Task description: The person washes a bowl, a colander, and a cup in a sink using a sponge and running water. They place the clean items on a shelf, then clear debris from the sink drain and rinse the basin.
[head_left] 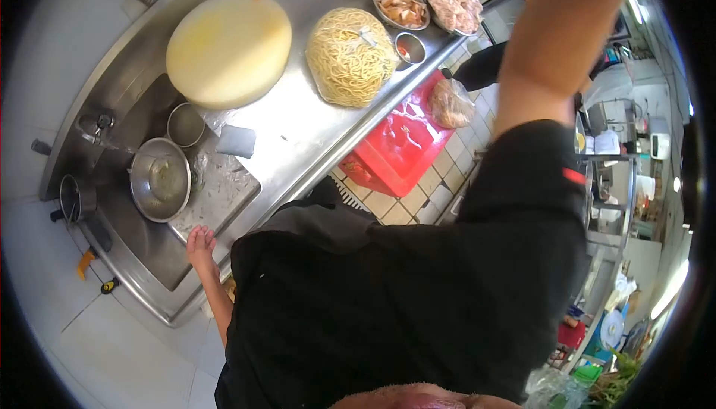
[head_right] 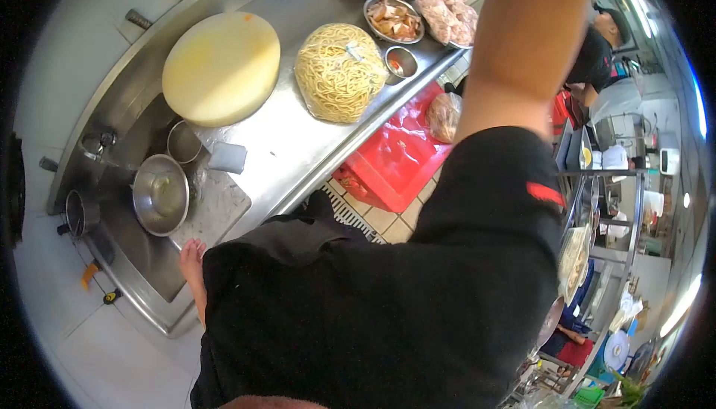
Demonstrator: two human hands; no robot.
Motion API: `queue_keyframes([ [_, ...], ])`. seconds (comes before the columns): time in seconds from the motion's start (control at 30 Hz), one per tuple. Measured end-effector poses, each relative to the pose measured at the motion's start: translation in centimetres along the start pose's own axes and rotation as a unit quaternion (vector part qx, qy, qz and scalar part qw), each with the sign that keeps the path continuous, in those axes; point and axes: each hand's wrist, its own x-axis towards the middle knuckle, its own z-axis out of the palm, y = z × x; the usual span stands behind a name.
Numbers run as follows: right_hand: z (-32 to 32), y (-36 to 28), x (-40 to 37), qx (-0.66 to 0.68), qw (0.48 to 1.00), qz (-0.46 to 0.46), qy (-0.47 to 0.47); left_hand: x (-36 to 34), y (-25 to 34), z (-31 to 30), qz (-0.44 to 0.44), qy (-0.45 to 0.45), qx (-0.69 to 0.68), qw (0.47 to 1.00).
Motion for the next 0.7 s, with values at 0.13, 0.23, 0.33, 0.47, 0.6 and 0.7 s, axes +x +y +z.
queue_keyframes([
  [0.13, 10.0, 7.0, -18.2, 0.045, 0.975, 0.122, -0.182, -0.4, -1.6, -0.9, 0.001, -0.016, 0.031, 0.999],
  [0.23, 17.4, 9.9, -37.1, 0.099, 0.931, 0.144, -0.320, -1.6, -1.2, -1.1, -0.045, 0.006, 0.047, 0.998],
  [0.33, 19.3, 9.3, -52.2, 0.138, 0.914, 0.227, -0.307, -2.8, 0.9, -0.9, -0.020, 0.000, 0.121, 0.992],
  [0.47, 16.5, 9.1, -49.8, 0.119, 0.879, 0.328, -0.323, -1.6, -0.3, -2.9, 0.011, 0.025, 0.126, 0.992],
  [0.6, 11.0, 7.2, -44.9, 0.017, 0.906, 0.330, -0.263, 1.3, -1.6, -5.1, -0.002, 0.018, 0.154, 0.988],
  [0.7, 6.5, 4.5, -41.4, 0.155, 0.887, 0.350, -0.259, 6.0, -4.2, -7.3, 0.052, 0.021, 0.247, 0.967],
])
